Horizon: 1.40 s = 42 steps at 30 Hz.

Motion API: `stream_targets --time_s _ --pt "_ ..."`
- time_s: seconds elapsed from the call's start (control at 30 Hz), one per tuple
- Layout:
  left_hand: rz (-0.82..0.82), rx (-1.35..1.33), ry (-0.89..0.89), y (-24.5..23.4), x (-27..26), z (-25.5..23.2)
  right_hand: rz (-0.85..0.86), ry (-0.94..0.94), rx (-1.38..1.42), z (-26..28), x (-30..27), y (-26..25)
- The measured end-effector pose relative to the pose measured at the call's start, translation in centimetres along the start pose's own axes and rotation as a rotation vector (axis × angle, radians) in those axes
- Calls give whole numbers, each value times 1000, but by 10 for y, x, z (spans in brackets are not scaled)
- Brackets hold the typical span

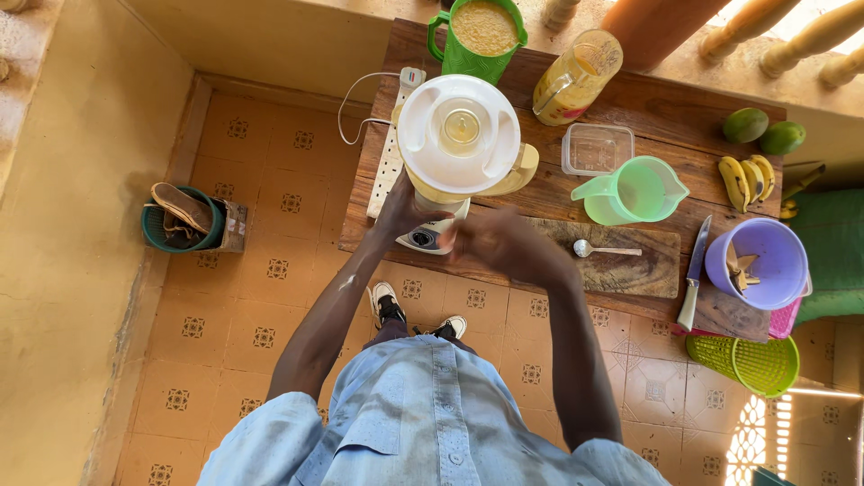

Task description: The person adds chopped banana pieces to a blender jar, pours in water, secures the lid, and blends the mixture. They then add more liquid from a pitcher and blend again, stirring briefly with a spoon between blends.

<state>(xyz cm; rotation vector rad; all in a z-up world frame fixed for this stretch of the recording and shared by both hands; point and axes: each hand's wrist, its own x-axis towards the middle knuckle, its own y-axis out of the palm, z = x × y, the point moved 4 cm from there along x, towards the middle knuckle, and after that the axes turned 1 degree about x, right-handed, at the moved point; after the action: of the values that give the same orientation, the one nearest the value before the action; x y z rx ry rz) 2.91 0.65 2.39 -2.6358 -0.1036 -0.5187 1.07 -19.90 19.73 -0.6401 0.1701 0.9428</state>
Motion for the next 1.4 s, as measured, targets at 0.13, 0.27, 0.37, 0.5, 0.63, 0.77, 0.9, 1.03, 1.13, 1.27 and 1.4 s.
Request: stream_targets --time_s 0.13,0.27,0.37,0.5,0.63,0.77,0.9,1.03,1.13,1.27,1.4 --pt "25 92 -67 -1 -3 1 -816 -572 -414 82 9 -42" --pt "-14 112 -89 1 -17 6 -750 -628 -721 96 59 -57" --pt "-155 188 -111 7 -50 5 -644 -528 -728 80 74 -56" --pt "-328 337 -207 18 -108 -1 -612 -488 -677 67 75 -53" --pt "-274 261 -300 36 -131 2 -601 -486 -667 66 74 -52" --pt "-368 174 -388 45 -131 4 -613 -494 -670 69 75 -52" --pt "-466 36 -455 51 -134 1 -625 -508 -680 68 75 -52" --pt "-505 15 -458 51 -133 4 -633 -507 -696 68 76 -53" --pt "-453 147 -390 48 -130 9 -637 -519 -700 67 75 -52" --pt "-394 242 -217 43 -130 8 -643 -519 -693 68 74 -52" --pt "-305 316 -78 38 -127 9 -648 -524 -700 69 72 -51"
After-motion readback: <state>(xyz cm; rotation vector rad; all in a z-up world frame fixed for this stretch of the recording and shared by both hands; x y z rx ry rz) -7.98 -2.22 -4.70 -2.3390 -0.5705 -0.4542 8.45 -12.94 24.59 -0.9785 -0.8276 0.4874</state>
